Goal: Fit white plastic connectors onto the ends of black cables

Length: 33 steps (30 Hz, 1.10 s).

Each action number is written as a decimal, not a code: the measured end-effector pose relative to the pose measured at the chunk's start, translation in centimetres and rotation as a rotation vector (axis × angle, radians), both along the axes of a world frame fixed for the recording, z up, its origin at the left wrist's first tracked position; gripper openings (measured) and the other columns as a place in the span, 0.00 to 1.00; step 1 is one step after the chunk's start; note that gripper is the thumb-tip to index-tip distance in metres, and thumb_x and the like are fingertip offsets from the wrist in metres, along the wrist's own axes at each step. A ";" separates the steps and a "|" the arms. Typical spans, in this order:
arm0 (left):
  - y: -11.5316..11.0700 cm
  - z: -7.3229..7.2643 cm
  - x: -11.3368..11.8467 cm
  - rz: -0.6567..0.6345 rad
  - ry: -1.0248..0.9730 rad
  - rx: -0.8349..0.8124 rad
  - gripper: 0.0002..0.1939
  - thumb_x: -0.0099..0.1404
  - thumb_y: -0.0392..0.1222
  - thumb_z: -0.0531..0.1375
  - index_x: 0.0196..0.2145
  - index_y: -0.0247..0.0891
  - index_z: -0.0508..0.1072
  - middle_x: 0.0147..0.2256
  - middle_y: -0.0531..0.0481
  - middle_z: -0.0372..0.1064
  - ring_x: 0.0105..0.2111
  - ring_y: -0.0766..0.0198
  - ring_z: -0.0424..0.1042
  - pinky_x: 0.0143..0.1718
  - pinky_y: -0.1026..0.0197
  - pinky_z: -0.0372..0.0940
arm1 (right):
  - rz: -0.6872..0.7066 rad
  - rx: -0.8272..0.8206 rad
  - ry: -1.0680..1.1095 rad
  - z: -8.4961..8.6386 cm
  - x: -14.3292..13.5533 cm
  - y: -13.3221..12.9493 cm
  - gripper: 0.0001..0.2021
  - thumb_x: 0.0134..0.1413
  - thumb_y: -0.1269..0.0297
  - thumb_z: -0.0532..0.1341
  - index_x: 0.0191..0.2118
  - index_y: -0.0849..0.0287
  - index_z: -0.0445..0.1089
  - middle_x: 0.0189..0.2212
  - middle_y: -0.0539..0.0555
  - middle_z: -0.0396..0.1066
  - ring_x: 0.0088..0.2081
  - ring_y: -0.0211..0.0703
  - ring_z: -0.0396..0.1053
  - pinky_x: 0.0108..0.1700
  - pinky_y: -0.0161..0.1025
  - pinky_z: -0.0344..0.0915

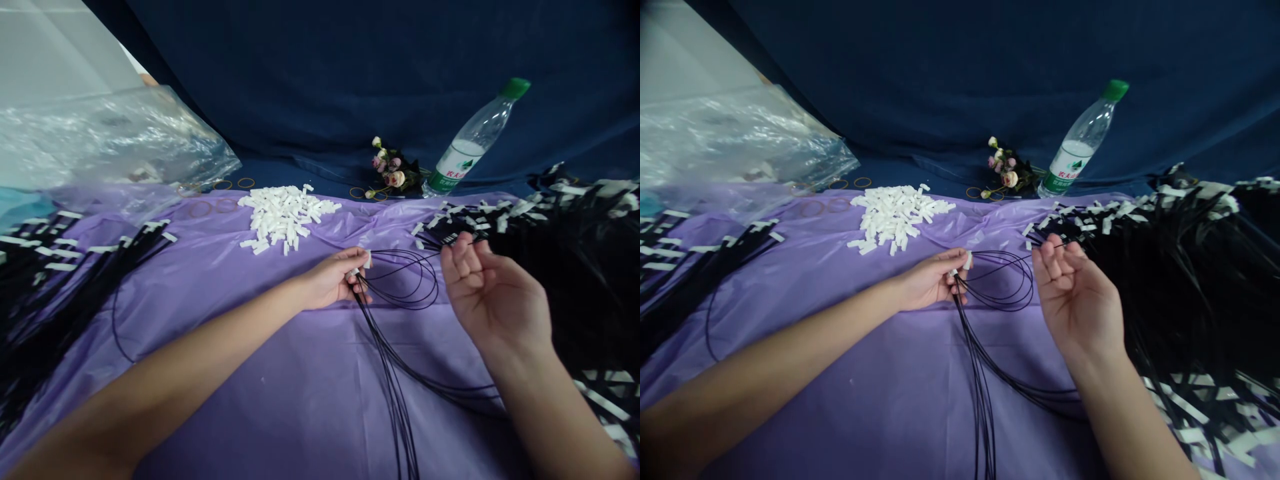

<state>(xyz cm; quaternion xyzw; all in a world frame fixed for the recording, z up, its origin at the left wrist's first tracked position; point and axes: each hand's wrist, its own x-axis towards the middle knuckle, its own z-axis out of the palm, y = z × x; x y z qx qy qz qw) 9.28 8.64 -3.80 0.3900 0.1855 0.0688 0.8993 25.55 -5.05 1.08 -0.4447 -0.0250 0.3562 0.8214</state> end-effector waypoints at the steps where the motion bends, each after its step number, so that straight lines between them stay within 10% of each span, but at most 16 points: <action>1: 0.0 0.0 0.0 -0.002 0.003 0.005 0.13 0.62 0.48 0.61 0.31 0.38 0.63 0.21 0.59 0.53 0.20 0.72 0.58 0.31 0.56 0.68 | -0.031 0.026 -0.030 0.1 0.0 0.0 0.04 0.49 0.73 0.61 0.30 0.58 0.67 0.34 0.46 0.73 0.35 0.29 0.74 0.48 0.31 0.72; 10: -0.1 0.3 0.0 -0.016 0.020 0.057 0.13 0.62 0.49 0.61 0.31 0.38 0.64 0.22 0.59 0.54 0.20 0.74 0.55 0.31 0.56 0.69 | -0.232 0.129 -0.140 0.9 0.3 -0.6 0.05 0.52 0.71 0.65 0.28 0.56 0.70 0.30 0.44 0.71 0.30 0.27 0.69 0.36 0.27 0.73; 22: -0.4 0.4 -0.2 0.040 0.015 0.087 0.11 0.61 0.48 0.61 0.32 0.39 0.66 0.23 0.58 0.55 0.19 0.73 0.54 0.29 0.56 0.69 | 0.224 -0.435 -1.312 -1.0 -2.0 -1.6 0.10 0.44 0.67 0.68 0.33 0.55 0.67 0.28 0.49 0.72 0.30 0.41 0.72 0.32 0.37 0.72; 33: -0.5 0.5 -0.2 0.040 -0.010 0.114 0.12 0.60 0.50 0.62 0.31 0.39 0.66 0.23 0.58 0.54 0.20 0.72 0.54 0.30 0.56 0.69 | 0.167 -0.525 -1.379 -1.5 -1.8 -1.5 0.09 0.44 0.66 0.67 0.32 0.54 0.66 0.25 0.48 0.71 0.27 0.40 0.72 0.30 0.36 0.71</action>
